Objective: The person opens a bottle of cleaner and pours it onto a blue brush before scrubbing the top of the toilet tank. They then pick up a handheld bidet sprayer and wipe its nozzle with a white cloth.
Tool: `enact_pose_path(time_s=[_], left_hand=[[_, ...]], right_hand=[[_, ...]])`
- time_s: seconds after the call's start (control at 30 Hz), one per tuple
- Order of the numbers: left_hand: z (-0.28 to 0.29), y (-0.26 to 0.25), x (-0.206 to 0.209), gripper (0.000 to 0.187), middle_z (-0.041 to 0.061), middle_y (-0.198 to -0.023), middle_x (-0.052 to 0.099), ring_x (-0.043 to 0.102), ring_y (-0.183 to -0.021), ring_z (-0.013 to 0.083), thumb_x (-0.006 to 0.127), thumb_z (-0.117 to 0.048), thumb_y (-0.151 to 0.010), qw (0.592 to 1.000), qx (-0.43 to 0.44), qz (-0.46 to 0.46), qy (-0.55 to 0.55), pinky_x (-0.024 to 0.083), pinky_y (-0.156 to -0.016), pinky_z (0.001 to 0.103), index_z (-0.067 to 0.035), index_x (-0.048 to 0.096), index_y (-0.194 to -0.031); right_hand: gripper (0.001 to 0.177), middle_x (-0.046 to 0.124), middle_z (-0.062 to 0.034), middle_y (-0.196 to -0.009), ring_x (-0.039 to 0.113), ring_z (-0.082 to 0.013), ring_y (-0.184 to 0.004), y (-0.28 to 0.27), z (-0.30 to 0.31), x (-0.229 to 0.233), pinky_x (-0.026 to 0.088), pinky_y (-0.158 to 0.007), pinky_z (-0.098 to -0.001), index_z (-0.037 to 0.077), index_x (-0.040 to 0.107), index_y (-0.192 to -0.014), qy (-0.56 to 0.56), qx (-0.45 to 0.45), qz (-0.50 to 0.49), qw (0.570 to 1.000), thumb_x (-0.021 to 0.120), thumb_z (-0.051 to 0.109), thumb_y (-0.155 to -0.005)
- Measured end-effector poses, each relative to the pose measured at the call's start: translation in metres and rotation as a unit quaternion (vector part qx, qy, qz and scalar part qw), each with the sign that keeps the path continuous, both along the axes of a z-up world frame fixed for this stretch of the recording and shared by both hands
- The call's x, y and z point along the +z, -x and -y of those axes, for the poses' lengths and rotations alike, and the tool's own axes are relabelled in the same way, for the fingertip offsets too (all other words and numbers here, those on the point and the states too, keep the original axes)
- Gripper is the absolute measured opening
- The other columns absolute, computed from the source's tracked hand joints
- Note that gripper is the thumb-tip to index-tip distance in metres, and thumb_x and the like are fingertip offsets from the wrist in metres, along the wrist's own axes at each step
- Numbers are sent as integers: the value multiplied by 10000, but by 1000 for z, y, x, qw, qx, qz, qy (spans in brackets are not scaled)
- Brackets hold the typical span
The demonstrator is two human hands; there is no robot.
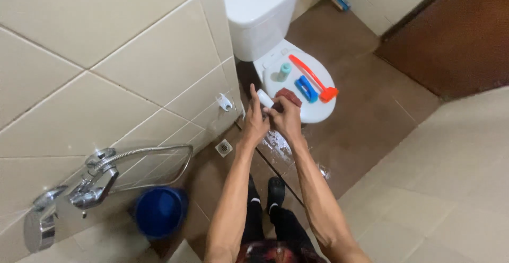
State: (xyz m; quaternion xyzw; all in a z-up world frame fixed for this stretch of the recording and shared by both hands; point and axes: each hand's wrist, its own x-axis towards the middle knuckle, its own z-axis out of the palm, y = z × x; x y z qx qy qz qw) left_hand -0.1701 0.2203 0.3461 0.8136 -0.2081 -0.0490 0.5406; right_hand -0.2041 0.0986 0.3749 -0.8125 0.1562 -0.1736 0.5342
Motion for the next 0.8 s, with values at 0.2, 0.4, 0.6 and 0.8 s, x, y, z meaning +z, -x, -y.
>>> enact_pose_path(time_s=[0.2,0.4,0.6,0.8], left_hand=[[22,10,16,1050,283,-1512,469,542,-1377,456,550,164,-810,1000,-19,4,17,541,-1080,459,-190,69,-1673],[25,8,35,1090,317,-1580,337,429,-1404,476,609,144,-790,998,-54,-24,20,472,-1095,460,-168,-5,-1636],[23,1,51,1001,282,-1554,460,508,-1420,405,678,28,-906,996,-69,-24,52,469,-1138,452,-148,40,-1657],[21,-18,51,1001,291,-1569,430,465,-1445,404,704,-1,-914,995,-83,-32,40,413,-1161,443,-104,23,-1641]], right_hand=[[250,776,-111,-837,725,-159,-719,26,5,29,571,-658,-323,11,753,-1040,-67,-52,-96,992,811,172,-857],[252,781,-103,-981,729,-164,-854,41,14,25,586,-752,-314,37,741,-1181,-125,-32,-76,989,678,147,-963],[335,676,-73,-1182,650,-164,-1112,42,24,5,586,-939,-314,21,644,-1295,-287,31,-2,957,651,148,-985],[417,649,-101,-1271,606,-207,-1209,29,37,0,495,-1050,-366,40,573,-1375,-196,93,-48,975,643,229,-1009]])
